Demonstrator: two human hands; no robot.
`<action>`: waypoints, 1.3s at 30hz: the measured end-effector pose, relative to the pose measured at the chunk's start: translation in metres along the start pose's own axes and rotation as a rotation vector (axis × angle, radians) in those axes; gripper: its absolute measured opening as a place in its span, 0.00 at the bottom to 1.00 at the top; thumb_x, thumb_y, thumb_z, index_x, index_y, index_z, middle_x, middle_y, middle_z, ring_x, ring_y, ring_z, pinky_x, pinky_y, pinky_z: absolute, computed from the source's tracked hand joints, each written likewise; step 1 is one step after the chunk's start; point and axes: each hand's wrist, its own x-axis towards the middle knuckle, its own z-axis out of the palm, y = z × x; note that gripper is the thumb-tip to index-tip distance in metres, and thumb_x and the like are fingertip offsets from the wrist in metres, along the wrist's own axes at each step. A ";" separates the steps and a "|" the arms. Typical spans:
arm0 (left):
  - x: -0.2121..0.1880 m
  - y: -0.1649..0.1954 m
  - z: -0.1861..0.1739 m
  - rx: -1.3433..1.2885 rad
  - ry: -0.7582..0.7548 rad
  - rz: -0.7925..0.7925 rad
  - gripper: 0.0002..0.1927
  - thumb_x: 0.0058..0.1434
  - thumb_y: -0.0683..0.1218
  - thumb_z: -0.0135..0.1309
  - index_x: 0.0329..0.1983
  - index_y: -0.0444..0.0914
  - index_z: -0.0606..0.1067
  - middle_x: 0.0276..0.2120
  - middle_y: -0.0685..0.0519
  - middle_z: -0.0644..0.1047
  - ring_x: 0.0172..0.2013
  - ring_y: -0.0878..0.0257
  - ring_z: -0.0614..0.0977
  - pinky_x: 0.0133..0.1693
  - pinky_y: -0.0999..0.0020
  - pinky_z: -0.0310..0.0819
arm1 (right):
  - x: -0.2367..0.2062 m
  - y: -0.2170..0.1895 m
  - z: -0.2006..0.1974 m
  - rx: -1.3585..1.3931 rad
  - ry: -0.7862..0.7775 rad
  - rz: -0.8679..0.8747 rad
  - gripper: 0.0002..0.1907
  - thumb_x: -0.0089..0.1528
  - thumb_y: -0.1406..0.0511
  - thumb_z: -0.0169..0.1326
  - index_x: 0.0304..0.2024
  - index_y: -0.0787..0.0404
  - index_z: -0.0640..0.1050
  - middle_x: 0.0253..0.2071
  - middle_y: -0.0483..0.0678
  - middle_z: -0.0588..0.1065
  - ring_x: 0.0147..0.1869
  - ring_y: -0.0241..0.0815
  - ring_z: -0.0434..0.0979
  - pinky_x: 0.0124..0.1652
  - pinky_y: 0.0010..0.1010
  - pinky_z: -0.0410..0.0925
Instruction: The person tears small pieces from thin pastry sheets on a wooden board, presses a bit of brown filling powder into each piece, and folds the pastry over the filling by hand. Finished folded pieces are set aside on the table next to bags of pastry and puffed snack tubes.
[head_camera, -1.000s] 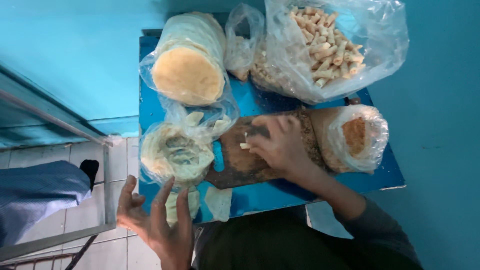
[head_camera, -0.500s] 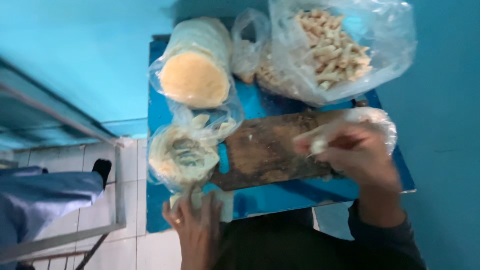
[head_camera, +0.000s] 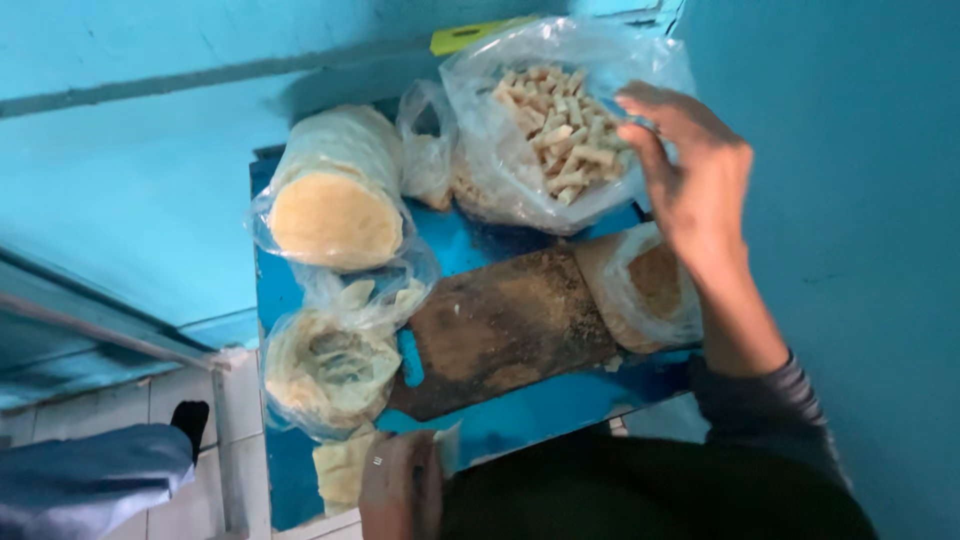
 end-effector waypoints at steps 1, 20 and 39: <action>0.006 0.005 0.000 -0.062 -0.051 -0.015 0.13 0.53 0.37 0.62 0.42 0.39 0.77 0.36 0.46 0.79 0.42 0.47 0.82 0.43 0.61 0.76 | -0.010 -0.001 -0.007 0.087 0.033 0.088 0.11 0.65 0.76 0.63 0.49 0.68 0.79 0.50 0.57 0.80 0.52 0.49 0.82 0.49 0.39 0.76; 0.097 0.059 0.037 -0.100 -0.073 0.044 0.08 0.57 0.33 0.55 0.38 0.33 0.72 0.41 0.42 0.75 0.43 0.41 0.78 0.40 0.52 0.73 | -0.165 0.018 -0.032 -0.110 -0.442 0.536 0.15 0.59 0.69 0.62 0.49 0.58 0.81 0.43 0.54 0.82 0.39 0.46 0.85 0.37 0.34 0.77; 0.080 0.064 0.027 -0.291 -0.133 -0.316 0.11 0.59 0.40 0.61 0.44 0.33 0.75 0.32 0.47 0.79 0.30 0.58 0.84 0.32 0.65 0.78 | -0.144 -0.076 0.050 0.788 -0.742 0.791 0.30 0.61 0.69 0.59 0.66 0.56 0.68 0.39 0.48 0.82 0.41 0.39 0.83 0.42 0.29 0.76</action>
